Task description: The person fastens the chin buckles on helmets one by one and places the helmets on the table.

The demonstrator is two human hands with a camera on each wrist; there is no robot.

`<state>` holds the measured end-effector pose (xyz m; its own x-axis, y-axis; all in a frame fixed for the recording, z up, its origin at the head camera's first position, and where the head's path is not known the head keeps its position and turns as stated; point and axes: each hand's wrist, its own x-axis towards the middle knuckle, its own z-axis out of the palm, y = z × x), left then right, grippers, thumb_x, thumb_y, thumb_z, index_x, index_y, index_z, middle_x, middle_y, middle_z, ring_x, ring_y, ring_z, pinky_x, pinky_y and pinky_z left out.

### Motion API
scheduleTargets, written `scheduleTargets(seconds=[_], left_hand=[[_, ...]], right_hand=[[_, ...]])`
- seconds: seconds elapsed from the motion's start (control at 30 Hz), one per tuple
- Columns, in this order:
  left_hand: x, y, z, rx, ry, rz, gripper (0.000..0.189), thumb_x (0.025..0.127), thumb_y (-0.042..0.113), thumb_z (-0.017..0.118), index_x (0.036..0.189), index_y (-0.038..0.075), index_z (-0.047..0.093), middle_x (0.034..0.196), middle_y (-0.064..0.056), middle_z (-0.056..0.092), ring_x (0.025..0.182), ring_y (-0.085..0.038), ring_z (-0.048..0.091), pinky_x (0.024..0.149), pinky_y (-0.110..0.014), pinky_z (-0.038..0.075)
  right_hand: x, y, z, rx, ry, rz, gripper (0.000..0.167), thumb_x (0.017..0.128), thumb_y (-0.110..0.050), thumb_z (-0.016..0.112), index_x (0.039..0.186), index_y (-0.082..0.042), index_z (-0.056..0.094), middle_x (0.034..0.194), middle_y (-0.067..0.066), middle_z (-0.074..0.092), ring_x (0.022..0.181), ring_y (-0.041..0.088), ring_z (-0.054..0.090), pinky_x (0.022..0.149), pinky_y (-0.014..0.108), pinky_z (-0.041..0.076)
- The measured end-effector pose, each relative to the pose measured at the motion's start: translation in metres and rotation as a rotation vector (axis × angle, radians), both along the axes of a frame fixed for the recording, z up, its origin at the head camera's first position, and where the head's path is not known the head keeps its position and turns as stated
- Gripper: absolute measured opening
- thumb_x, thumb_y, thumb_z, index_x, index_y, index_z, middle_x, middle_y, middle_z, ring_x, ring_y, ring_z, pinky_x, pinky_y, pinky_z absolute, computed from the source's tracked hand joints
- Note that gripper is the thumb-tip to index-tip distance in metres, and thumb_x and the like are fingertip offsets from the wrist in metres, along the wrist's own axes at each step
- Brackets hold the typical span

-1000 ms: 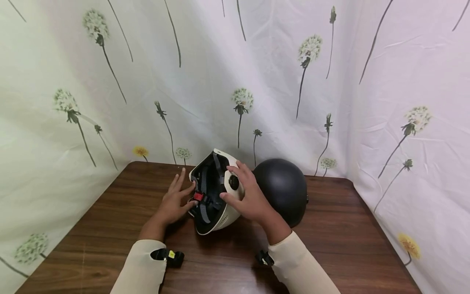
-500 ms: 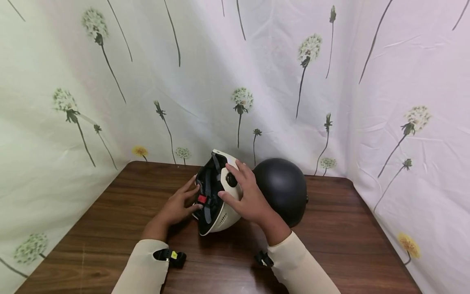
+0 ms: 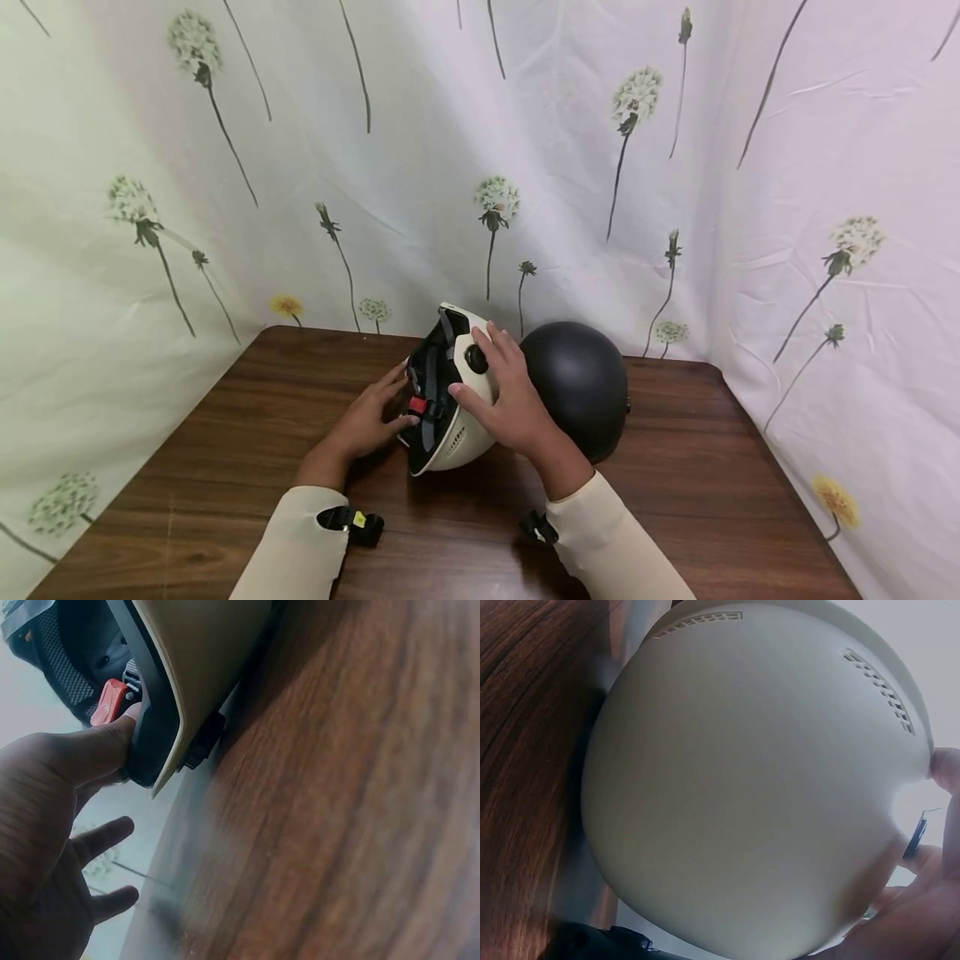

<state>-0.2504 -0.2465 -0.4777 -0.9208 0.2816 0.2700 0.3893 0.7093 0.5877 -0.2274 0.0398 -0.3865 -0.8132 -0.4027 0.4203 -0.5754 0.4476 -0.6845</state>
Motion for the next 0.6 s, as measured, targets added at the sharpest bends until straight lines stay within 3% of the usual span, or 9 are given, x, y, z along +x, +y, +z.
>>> scheduleTargets(seconds=[0.23,0.33,0.47,0.6], left_hand=[[0.0022,0.0068,0.0055,0.034,-0.052,-0.006,0.085,0.092,0.023,0.085,0.160,0.001,0.039,0.165,-0.023,0.038,0.149,-0.049,0.037,0.118,-0.067,0.031],[0.0034,0.0090,0.0072,0.049,-0.060,-0.002,0.096,0.091,0.022,0.085,0.164,0.000,0.026,0.162,-0.027,0.041,0.149,-0.050,0.037,0.118,-0.068,0.029],[0.0043,0.0097,0.0064,0.032,-0.077,0.003,0.107,0.092,0.024,0.084,0.167,-0.001,0.011,0.163,-0.022,0.041,0.150,-0.052,0.033,0.118,-0.072,0.025],[0.0041,0.0085,0.0043,0.007,-0.130,0.018,0.105,0.093,0.031,0.082,0.170,0.009,0.013,0.164,-0.018,0.043,0.149,-0.054,0.033,0.115,-0.074,0.027]], right_hand=[[-0.0006,0.0004,-0.0014,-0.008,0.011,-0.034,0.080,0.100,-0.048,0.066,0.168,-0.027,0.029,0.176,0.001,0.017,0.163,0.029,0.008,0.124,0.067,0.017],[-0.0001,-0.0003,-0.0011,-0.002,0.003,-0.049,0.081,0.100,-0.052,0.065,0.168,-0.028,0.028,0.176,0.000,0.017,0.163,0.026,0.008,0.125,0.066,0.015],[-0.0004,-0.0014,-0.0008,0.005,-0.002,-0.055,0.083,0.100,-0.055,0.064,0.168,-0.026,0.027,0.176,0.000,0.017,0.163,0.025,0.007,0.125,0.065,0.015],[-0.0026,-0.0021,-0.0026,0.006,-0.008,-0.055,0.084,0.099,-0.056,0.065,0.168,-0.026,0.028,0.176,-0.003,0.017,0.163,0.023,0.006,0.125,0.063,0.017]])
